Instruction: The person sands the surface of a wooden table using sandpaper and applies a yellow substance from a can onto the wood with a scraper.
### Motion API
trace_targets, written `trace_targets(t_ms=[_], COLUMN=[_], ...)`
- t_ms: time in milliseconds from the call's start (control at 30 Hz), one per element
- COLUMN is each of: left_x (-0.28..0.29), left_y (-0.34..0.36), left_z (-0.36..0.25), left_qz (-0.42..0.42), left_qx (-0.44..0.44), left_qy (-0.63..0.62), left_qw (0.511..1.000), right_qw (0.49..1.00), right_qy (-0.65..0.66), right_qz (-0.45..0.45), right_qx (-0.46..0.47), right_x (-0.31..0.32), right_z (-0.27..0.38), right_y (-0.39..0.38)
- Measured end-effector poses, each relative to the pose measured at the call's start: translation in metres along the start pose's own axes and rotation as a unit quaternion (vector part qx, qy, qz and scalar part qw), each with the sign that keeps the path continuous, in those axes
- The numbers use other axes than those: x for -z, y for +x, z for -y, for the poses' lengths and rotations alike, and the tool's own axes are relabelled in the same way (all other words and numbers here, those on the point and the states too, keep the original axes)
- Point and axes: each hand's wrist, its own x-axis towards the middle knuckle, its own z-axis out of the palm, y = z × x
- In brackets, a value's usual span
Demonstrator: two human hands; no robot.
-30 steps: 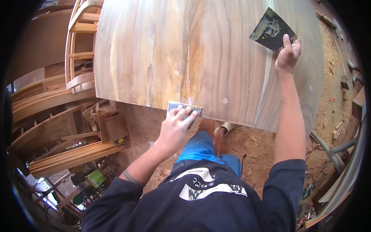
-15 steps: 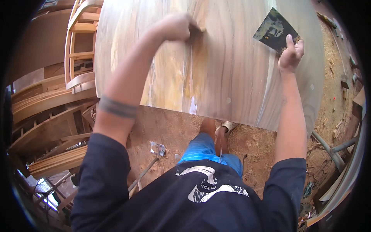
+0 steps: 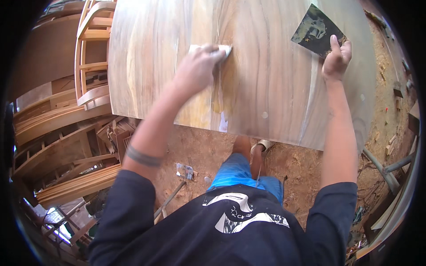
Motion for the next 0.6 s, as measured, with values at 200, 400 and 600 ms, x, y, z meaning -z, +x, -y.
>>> trace_targets(t_ms=[200,400,600], left_x=[-0.011,0.036,0.037], left_y=[-0.133,-0.029,0.044], left_z=[-0.079,-0.020,0.023], left_qz=[0.032,0.110,0.153], left_qx=[0.015,0.033,0.092], left_qy=[-0.087,-0.050,-0.045], left_qw=[0.996,0.992,0.983], right_qw=[1.000,1.000,1.000], right_qy=[0.006,0.000,-0.025], right_qz=[-0.011,0.005,0.010], right_qx=[0.001,0.000,0.011], right_x=[0.004,0.012,0.012], right_z=[0.008,-0.002,-0.004], right_y=[-0.002,-0.001,0.005])
